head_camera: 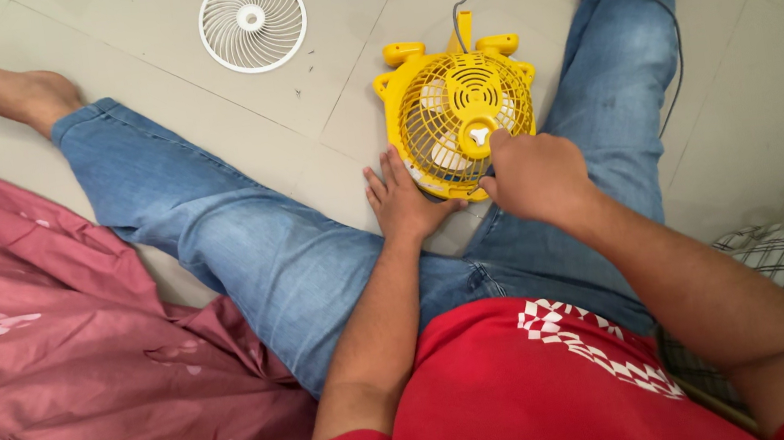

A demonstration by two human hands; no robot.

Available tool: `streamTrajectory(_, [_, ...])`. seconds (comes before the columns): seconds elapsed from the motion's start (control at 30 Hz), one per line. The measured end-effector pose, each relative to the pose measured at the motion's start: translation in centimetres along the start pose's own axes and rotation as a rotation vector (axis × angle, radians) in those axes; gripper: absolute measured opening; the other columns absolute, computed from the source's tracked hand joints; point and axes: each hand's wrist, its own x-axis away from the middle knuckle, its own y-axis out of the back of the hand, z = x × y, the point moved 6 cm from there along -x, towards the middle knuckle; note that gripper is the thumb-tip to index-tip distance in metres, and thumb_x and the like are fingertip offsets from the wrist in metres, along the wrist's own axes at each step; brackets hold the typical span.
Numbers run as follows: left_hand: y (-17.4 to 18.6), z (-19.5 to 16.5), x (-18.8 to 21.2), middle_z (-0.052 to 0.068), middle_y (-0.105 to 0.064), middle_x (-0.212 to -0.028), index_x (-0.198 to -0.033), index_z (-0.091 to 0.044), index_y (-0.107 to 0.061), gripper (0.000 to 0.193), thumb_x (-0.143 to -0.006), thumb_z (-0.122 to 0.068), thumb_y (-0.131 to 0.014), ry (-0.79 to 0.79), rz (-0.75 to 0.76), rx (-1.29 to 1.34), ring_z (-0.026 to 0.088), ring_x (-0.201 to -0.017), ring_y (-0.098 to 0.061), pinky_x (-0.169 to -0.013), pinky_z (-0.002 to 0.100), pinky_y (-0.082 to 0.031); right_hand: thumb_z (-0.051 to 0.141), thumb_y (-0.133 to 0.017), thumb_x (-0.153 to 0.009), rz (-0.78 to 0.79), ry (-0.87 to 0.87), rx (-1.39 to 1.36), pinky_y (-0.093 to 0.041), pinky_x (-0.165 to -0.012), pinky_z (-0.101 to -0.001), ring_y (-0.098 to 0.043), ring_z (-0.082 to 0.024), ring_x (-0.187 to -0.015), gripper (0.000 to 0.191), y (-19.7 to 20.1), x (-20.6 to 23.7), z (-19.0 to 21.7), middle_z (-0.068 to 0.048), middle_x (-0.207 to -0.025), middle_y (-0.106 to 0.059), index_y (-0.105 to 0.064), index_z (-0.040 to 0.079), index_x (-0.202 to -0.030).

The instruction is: The person lies on the floor servicing a small yellow desk fan, using a screwdriver to unscrew and remove the rear grille and fan blade, then reattaching the blade and front cover and checking the reassembled fan.

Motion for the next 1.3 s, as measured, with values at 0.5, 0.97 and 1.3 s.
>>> streamTrajectory(0.5, [0.1, -0.3, 0.1, 0.014, -0.014, -0.169, -0.161, -0.009, -0.003, 0.156, -0.048, -0.062, -0.096, 0.000, -0.003, 0.004, 0.043, -0.156, -0.001, -0.125, 0.054, -0.008, 0.024, -0.080, -0.070, -0.106, 0.233, -0.061, -0.057, -0.063, -0.0526, -0.072, -0.040, -0.083, 0.047, 0.6, 0.7, 0.4, -0.017, -0.095, -0.071, -0.059, 0.006, -0.108])
streamTrajectory(0.97, [-0.2, 0.0, 0.1, 0.017, -0.016, -0.169, -0.161, -0.009, -0.005, 0.156, -0.047, -0.061, -0.097, -0.009, -0.012, 0.023, 0.043, -0.156, -0.002, -0.125, 0.055, -0.010, 0.030, -0.080, -0.078, -0.043, 0.245, -0.005, -0.057, -0.068, -0.0502, -0.073, -0.038, -0.080, 0.035, 0.1, 0.5, 0.0, -0.015, -0.082, -0.074, -0.062, 0.008, -0.099])
streamTrajectory(1.3, [0.0, -0.1, 0.2, 0.018, -0.015, -0.168, -0.162, -0.010, -0.003, 0.157, -0.046, -0.063, -0.096, -0.008, -0.007, 0.016, 0.044, -0.156, -0.001, -0.124, 0.055, -0.008, 0.032, -0.078, -0.082, -0.025, 0.199, -0.004, -0.057, -0.069, -0.0505, -0.073, -0.038, -0.081, 0.038, 0.6, 0.7, 0.3, -0.016, -0.084, -0.074, -0.061, 0.008, -0.106])
